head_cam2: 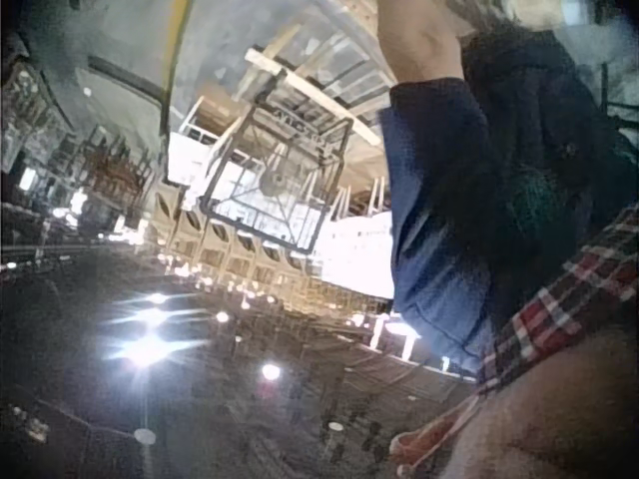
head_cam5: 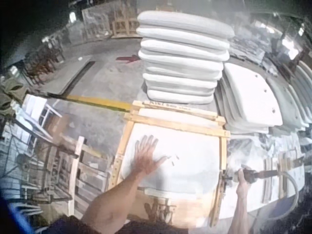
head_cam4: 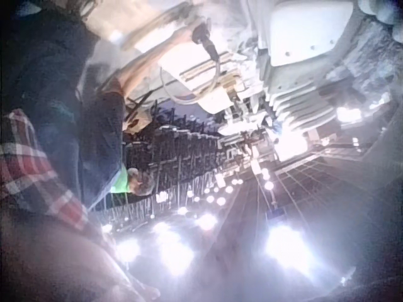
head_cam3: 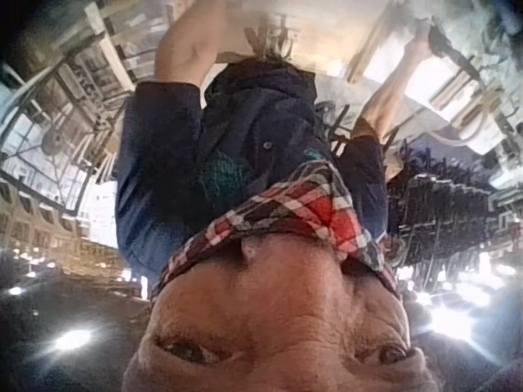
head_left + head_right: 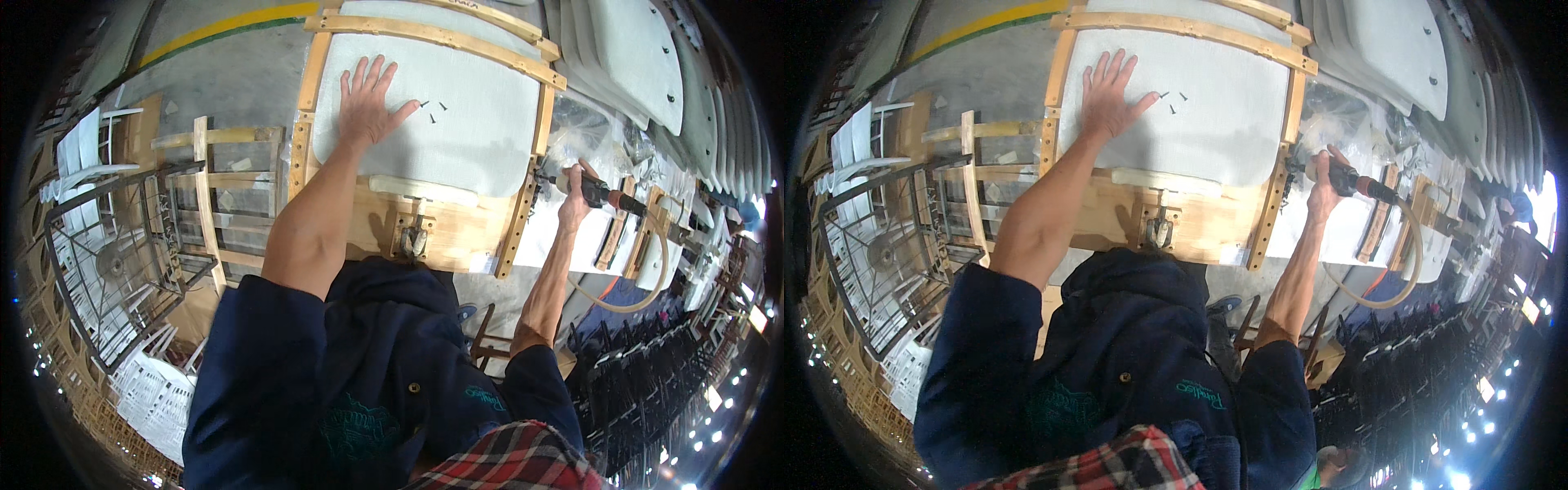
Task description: The person places a white upholstered seat onto a wooden chair frame and uses a pneumatic screwdriver to fasten screws at multiple points. After securing the seat, the person removes it and repeats the process with another seat cushion.
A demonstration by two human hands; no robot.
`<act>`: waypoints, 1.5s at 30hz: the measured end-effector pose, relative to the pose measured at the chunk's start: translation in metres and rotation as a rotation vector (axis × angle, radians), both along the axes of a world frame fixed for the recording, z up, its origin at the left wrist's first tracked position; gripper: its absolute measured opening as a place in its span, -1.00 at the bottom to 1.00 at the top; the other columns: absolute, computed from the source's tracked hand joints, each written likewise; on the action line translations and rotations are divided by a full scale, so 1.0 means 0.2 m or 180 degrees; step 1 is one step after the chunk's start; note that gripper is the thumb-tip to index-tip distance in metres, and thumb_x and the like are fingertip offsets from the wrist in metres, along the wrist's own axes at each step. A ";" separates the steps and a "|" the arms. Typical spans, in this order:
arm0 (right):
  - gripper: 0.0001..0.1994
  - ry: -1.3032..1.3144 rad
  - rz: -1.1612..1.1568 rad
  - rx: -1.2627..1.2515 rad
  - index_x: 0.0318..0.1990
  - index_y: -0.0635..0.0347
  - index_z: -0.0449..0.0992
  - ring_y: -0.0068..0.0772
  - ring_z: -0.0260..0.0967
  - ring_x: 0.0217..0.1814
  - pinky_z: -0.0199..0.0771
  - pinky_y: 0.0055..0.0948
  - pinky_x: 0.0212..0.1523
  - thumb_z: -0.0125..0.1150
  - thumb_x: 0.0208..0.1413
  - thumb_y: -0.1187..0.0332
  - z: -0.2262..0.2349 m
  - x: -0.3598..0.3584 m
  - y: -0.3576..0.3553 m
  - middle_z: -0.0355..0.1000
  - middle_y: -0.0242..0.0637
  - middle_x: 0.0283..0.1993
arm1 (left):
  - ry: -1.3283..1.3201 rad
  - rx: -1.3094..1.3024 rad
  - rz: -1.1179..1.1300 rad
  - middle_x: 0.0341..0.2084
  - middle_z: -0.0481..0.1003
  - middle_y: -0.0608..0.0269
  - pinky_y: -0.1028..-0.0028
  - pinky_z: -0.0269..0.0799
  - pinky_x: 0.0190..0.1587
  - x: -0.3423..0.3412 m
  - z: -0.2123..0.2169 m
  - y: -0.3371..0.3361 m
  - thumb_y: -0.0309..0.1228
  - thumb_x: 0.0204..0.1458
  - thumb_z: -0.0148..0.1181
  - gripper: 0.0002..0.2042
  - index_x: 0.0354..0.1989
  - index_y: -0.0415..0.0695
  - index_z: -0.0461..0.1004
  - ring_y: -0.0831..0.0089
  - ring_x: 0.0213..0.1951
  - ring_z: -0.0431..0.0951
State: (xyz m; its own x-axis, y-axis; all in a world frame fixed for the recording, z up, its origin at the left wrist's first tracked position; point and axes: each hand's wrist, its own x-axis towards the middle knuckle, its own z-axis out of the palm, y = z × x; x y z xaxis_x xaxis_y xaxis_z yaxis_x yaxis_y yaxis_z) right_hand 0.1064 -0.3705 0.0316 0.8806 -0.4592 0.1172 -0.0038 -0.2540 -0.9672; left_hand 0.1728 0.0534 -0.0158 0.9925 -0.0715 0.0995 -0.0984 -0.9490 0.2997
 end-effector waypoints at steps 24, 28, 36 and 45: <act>-0.84 -0.1134 0.0043 0.1030 -0.17 0.24 0.46 -0.27 0.51 -0.22 0.56 -0.19 -0.07 0.28 0.24 0.38 0.61 -0.72 0.58 0.49 -0.18 -0.32 | -0.0424 -0.0613 -0.0467 -0.20 0.54 0.13 0.19 0.46 0.04 -0.04 0.05 -0.19 -0.44 0.11 0.19 -0.89 -0.25 -0.15 0.60 0.14 -0.02 0.49; -0.83 -0.1272 0.0130 0.0991 -0.16 0.25 0.46 -0.26 0.51 -0.21 0.56 -0.20 -0.05 0.30 0.23 0.38 0.66 -0.79 0.64 0.49 -0.16 -0.31 | -0.0365 -0.0928 -0.0422 -0.21 0.52 0.08 0.17 0.46 0.06 -0.08 0.01 -0.13 -0.49 0.12 0.16 -0.90 -0.23 -0.18 0.56 0.11 -0.02 0.50; -0.82 -0.1339 0.0414 0.0998 -0.10 0.28 0.48 -0.27 0.51 -0.21 0.52 -0.24 -0.02 0.29 0.24 0.43 0.69 -0.94 0.74 0.52 -0.15 -0.25 | -0.0070 -0.1968 0.0042 -0.23 0.52 -0.02 0.17 0.48 0.00 -0.22 0.06 -0.14 -0.47 0.26 0.05 -0.80 -0.03 -0.19 0.53 0.09 -0.11 0.55; -0.87 -0.1484 0.0528 0.0930 -0.10 0.27 0.46 -0.25 0.52 -0.18 0.52 -0.25 -0.02 0.21 0.30 0.41 0.72 -0.96 0.90 0.51 -0.16 -0.26 | 0.2047 -0.6130 0.0688 -0.33 0.48 0.29 0.49 0.48 -0.05 -0.84 0.29 -0.37 -0.29 0.32 0.18 -0.77 -0.04 -0.19 0.45 0.51 -0.24 0.47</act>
State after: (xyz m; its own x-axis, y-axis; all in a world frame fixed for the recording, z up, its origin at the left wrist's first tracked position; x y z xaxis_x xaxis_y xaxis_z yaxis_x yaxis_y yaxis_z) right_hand -0.0856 -0.1913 0.1761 0.8293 -0.3910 0.3993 0.4570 0.0634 -0.8872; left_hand 0.0048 -0.0198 0.0419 0.8843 -0.2243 -0.4094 0.4572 0.5933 0.6625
